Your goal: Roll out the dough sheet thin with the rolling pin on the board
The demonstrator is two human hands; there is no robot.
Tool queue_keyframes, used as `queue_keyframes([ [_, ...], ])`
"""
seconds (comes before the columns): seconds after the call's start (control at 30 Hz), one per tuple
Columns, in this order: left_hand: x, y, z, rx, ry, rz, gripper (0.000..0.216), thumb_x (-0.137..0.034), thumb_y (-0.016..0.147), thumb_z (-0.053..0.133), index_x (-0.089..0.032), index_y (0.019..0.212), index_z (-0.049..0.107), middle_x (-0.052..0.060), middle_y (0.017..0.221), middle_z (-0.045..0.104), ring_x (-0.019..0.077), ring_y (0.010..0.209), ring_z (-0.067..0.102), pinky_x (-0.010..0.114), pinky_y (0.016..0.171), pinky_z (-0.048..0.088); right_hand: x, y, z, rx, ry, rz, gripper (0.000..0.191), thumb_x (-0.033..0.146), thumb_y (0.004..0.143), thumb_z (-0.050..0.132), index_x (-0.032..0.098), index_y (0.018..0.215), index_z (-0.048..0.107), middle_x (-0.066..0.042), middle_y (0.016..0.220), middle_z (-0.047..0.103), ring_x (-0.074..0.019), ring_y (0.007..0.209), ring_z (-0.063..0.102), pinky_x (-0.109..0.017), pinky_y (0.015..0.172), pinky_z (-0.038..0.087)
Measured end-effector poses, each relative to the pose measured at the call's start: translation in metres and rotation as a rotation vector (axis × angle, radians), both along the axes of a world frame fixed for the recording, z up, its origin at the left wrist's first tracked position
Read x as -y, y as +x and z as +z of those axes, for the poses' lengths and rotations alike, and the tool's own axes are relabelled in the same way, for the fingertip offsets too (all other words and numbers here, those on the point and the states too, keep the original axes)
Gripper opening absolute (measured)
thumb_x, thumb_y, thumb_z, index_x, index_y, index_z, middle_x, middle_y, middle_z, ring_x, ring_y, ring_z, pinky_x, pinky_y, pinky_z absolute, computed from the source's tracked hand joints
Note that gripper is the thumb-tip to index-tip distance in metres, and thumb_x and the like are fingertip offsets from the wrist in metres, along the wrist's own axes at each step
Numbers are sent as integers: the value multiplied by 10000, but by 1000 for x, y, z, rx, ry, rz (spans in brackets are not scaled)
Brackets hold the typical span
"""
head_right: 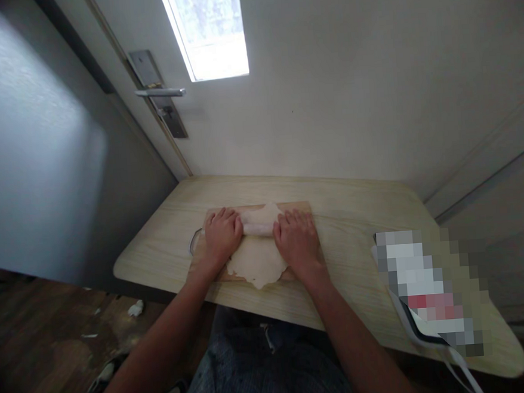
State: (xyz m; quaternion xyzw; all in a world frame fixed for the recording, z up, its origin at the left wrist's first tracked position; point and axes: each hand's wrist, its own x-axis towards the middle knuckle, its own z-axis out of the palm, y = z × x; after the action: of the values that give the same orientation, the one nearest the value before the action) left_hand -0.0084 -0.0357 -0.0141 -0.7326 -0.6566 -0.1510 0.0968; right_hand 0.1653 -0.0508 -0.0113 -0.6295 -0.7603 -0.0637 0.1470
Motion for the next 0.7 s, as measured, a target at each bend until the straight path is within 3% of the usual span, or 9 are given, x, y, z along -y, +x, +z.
queue_keyframes([
  [0.7,2,1,-2,16,55,7,347,-254,880,297,-157,904,629,75,1081,625,244,1135,453,423,960,275,2,-1,-2,-24,35,5,414,285,894,276,119,1106,590,-95,1188,578,-243,1132,470,-423,993,257],
])
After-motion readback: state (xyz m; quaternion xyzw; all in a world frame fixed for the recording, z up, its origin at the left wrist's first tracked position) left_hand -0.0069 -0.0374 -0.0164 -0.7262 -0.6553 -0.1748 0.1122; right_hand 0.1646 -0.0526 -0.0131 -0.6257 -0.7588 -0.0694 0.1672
